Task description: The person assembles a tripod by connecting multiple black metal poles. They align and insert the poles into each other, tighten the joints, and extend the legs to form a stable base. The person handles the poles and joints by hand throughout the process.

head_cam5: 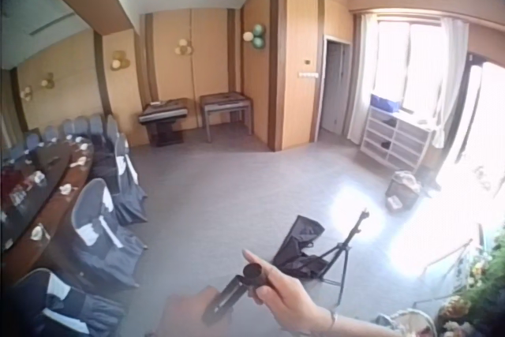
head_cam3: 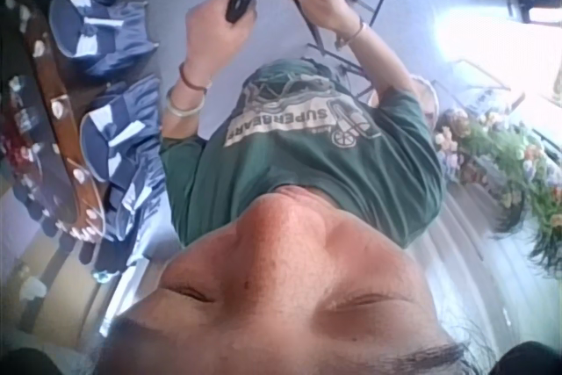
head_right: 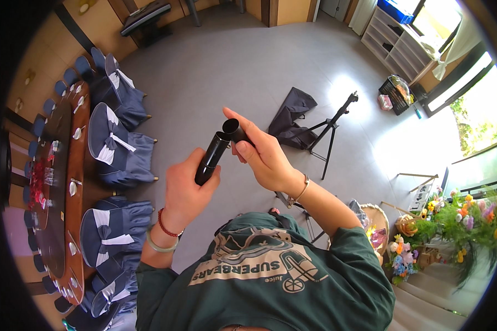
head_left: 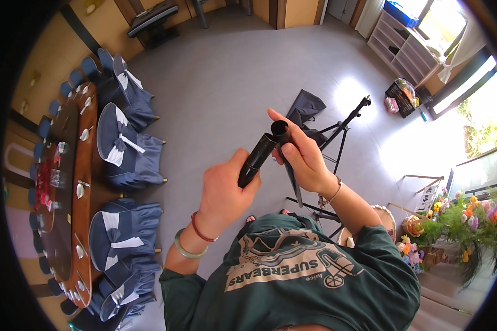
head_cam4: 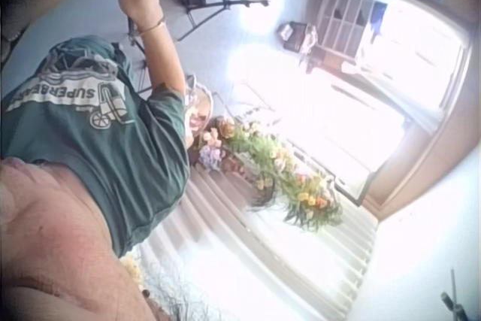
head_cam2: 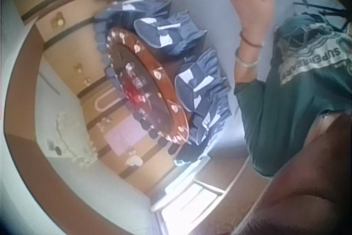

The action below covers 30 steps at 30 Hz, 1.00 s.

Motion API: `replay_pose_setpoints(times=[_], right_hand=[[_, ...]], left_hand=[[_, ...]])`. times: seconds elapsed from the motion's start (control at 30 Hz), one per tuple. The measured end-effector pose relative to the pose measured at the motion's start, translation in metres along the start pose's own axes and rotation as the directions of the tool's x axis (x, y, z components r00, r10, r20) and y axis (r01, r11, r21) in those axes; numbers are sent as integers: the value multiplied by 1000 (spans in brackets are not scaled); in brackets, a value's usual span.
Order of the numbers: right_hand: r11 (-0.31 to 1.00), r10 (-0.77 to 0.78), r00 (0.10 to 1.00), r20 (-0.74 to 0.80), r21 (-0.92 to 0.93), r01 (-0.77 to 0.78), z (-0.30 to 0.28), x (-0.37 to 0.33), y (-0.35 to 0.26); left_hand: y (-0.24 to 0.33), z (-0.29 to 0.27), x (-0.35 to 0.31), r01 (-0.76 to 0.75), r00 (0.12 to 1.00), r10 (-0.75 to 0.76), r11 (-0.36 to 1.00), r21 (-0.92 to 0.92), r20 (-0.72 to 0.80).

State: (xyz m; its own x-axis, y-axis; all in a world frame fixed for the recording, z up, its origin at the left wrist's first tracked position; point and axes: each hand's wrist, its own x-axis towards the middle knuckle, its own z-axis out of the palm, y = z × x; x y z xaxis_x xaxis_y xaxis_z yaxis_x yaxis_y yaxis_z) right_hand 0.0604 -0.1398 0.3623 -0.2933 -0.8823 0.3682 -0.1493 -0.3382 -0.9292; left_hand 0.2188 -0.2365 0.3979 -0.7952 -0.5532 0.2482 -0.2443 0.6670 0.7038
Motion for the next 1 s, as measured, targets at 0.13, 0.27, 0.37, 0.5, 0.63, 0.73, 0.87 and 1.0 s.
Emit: replay_pose_setpoints(times=[0.13, 0.27, 0.37, 0.5, 0.63, 0.73, 0.87, 1.0], right_hand=[[999, 2, 1000, 13, -40, -1, 0, 0, -3], [994, -66, 997, 36, -88, 69, 0, 0, -2], [988, -106, 991, 81, -107, 115, -3, -4, 2], [973, -155, 983, 96, -158, 169, -5, -5, 8], [978, -113, 990, 89, -166, 126, -12, -3, 7], [986, -77, 993, 92, -141, 90, -14, -2, 1], [993, -76, 991, 114, -82, 86, -17, 2, 2], [999, -10, 993, 122, -44, 15, -15, 10, -7]], left_hand=[[1, -2, -5, 12, 1000, -12, 1000, 21, 5], [2, -3, -10, 9, 1000, -9, 1000, 28, 6], [1, -5, -14, 24, 999, -24, 1000, 17, 26], [3, -5, -17, 35, 999, -35, 999, 13, -4], [2, -6, -16, 17, 1000, -17, 999, 35, -5], [3, -7, -17, 29, 1000, -29, 998, 53, -4], [5, 0, -15, 4, 999, -2, 999, 47, -41], [2, 9, -14, -11, 1000, 11, 999, 39, 9]])
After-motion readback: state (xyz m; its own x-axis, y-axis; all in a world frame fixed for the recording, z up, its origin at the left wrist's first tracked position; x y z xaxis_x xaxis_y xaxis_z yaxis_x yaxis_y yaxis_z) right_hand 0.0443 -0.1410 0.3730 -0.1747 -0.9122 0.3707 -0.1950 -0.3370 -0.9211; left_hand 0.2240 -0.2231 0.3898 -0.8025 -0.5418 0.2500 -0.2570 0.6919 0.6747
